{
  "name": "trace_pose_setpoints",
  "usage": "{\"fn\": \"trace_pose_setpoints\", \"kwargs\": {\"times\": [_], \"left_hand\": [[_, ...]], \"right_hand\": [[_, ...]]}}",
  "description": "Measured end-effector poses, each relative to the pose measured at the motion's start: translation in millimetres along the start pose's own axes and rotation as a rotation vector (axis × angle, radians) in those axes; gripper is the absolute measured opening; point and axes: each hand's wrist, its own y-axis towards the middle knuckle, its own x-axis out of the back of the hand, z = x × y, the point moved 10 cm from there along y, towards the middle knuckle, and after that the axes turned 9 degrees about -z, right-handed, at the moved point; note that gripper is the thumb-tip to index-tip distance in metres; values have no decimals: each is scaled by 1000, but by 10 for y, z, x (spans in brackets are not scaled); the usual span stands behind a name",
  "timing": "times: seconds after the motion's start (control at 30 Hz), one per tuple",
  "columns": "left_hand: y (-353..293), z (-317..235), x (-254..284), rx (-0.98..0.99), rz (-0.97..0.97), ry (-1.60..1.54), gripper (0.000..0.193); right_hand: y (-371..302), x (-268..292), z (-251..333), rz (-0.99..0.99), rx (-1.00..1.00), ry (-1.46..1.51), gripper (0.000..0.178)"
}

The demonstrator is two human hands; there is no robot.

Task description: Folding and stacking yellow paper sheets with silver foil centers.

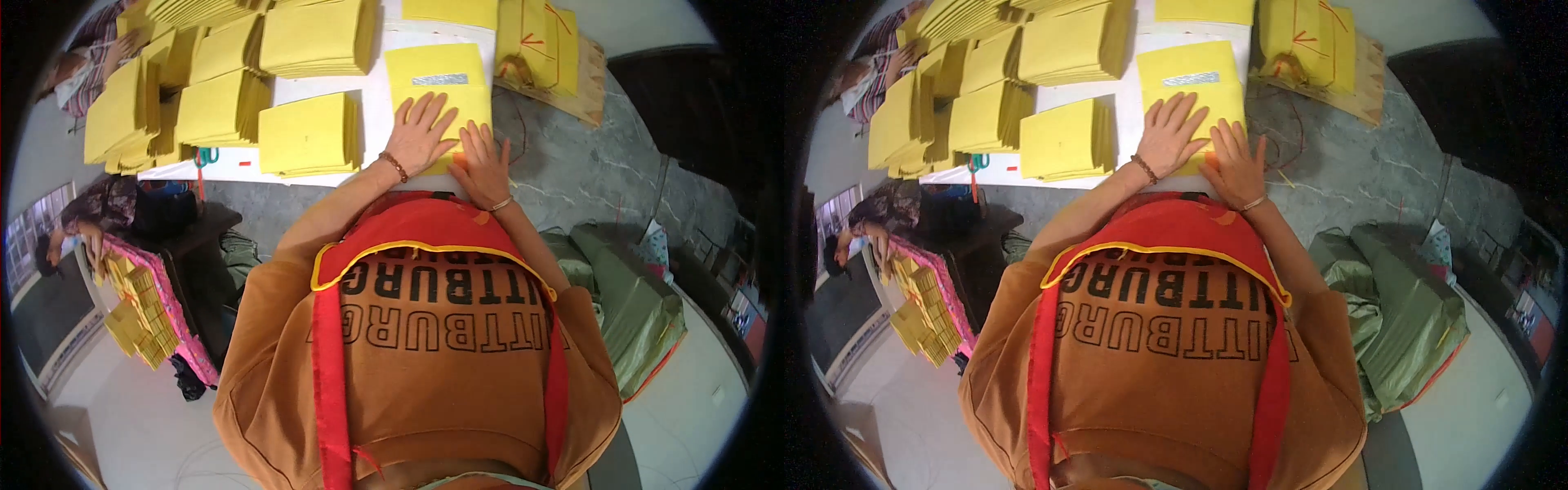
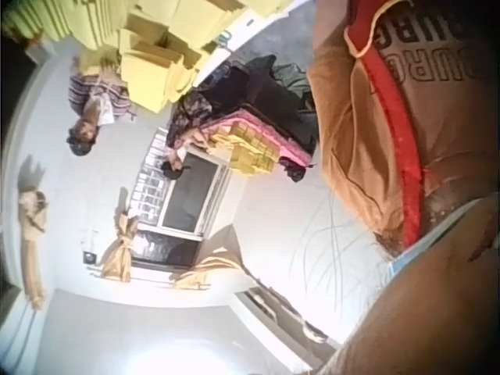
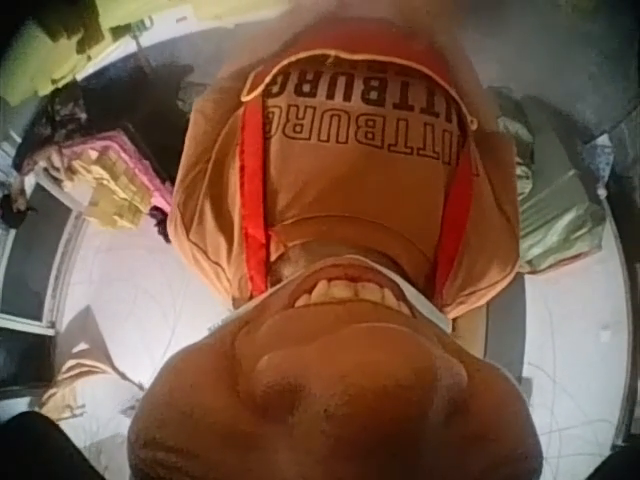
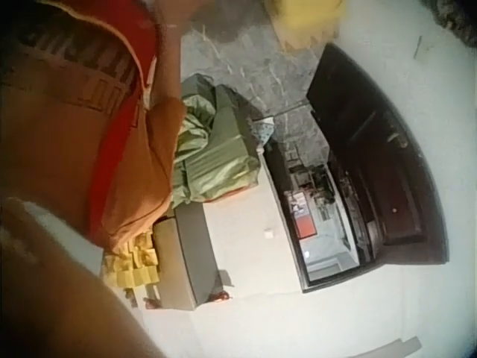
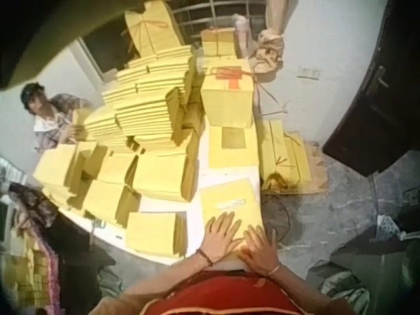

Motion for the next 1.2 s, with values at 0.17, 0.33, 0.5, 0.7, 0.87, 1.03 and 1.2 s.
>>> {"fn": "trace_pose_setpoints", "kwargs": {"times": [0.17,0.33,0.5,0.7,0.87,1.03,1.2], "left_hand": [[-68,-85,14,-75,41,-98,56],[6,-369,-28,-225,-12,273,44],[209,-165,79,-33,-62,29,30],[102,121,1722,-18,-549,-133,37],[-672,897,1838,37,-348,329,49],[-1159,1243,1463,130,-131,266,46],[-1244,1271,1208,295,128,163,62]], "right_hand": [[-12,-44,-139,0,-27,240,56],[-16,-70,-566,-76,-437,1036,45],[-64,238,-791,-451,-886,1157,43],[-102,50,-874,-405,-730,1112,48],[-55,-85,-827,-335,-700,1137,48],[13,-228,-777,-191,-651,1174,47],[-27,-161,-893,-338,-712,1026,51]]}}
